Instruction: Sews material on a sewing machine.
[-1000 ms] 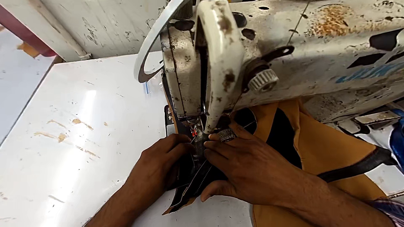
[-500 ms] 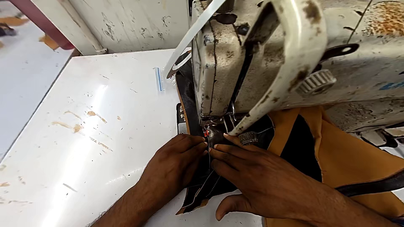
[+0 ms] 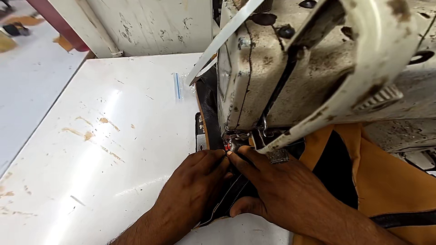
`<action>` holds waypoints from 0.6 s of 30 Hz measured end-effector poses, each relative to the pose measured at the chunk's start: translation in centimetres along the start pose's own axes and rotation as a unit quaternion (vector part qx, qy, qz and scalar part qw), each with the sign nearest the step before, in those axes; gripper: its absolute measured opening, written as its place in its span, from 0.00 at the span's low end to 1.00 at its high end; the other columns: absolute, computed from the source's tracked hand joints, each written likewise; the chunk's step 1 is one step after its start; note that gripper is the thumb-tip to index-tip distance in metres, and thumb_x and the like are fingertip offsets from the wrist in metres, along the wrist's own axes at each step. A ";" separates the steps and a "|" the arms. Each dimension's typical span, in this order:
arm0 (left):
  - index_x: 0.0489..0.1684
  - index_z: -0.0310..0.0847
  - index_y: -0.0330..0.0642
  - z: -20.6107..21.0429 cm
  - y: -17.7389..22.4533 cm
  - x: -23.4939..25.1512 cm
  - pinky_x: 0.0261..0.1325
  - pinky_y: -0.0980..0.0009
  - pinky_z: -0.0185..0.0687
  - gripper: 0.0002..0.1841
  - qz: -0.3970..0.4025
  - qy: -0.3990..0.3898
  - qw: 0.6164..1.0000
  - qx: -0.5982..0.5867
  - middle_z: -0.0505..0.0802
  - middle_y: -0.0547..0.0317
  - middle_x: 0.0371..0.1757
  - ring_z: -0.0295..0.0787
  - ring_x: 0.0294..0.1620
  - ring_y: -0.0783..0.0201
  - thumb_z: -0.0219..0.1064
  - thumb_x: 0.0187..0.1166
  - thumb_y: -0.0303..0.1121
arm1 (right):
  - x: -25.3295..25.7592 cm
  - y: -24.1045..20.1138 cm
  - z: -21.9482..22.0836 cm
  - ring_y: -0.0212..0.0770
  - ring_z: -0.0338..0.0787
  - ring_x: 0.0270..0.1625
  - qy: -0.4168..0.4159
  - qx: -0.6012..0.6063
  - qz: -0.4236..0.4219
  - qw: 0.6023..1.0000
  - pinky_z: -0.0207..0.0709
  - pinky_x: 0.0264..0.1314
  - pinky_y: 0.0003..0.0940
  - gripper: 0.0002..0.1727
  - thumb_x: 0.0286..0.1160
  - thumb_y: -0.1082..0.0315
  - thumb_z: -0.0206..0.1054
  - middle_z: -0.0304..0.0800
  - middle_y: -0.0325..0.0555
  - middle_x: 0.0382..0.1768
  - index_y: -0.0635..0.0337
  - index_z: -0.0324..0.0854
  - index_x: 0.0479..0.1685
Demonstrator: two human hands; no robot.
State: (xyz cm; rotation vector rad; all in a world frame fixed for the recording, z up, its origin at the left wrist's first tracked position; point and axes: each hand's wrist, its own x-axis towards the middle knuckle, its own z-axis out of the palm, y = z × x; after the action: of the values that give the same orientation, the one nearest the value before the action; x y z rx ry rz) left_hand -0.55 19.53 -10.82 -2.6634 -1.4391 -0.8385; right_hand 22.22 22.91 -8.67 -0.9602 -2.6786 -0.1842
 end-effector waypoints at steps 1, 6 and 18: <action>0.60 0.92 0.48 0.0 0.0 0.0 0.71 0.67 0.80 0.19 0.001 0.001 1.000 0.000 0.92 0.61 0.65 0.86 0.68 0.64 0.56 0.90 0.46 | 0.1 0.0 0.0 0.46 0.88 0.65 -0.003 -0.002 0.004 1.000 0.79 0.63 0.44 0.54 0.72 0.17 0.32 0.91 0.46 0.62 0.48 0.85 0.70; 0.60 0.92 0.47 0.0 -0.1 -0.1 0.77 0.68 0.78 0.19 0.000 0.001 1.000 -0.007 0.92 0.60 0.65 0.84 0.74 0.63 0.56 0.90 0.46 | 0.3 -0.3 0.1 0.46 0.89 0.63 -0.011 -0.017 0.019 1.000 0.80 0.62 0.44 0.54 0.72 0.17 0.31 0.91 0.48 0.62 0.48 0.86 0.70; 0.68 0.88 0.51 0.0 0.1 0.0 0.78 0.68 0.76 0.22 -0.036 -0.023 0.999 -0.026 0.89 0.63 0.70 0.82 0.74 0.65 0.54 0.90 0.49 | -1.3 -0.2 -2.7 0.46 0.91 0.65 0.018 -0.002 -0.009 1.000 0.81 0.71 0.44 0.45 0.81 0.26 0.42 0.94 0.47 0.58 0.56 0.89 0.60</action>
State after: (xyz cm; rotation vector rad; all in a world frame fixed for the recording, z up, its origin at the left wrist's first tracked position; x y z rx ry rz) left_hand -0.50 19.50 -10.79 -2.7001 -1.5520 -0.8367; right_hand 23.63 21.39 -6.53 -0.9264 -2.6556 -0.2083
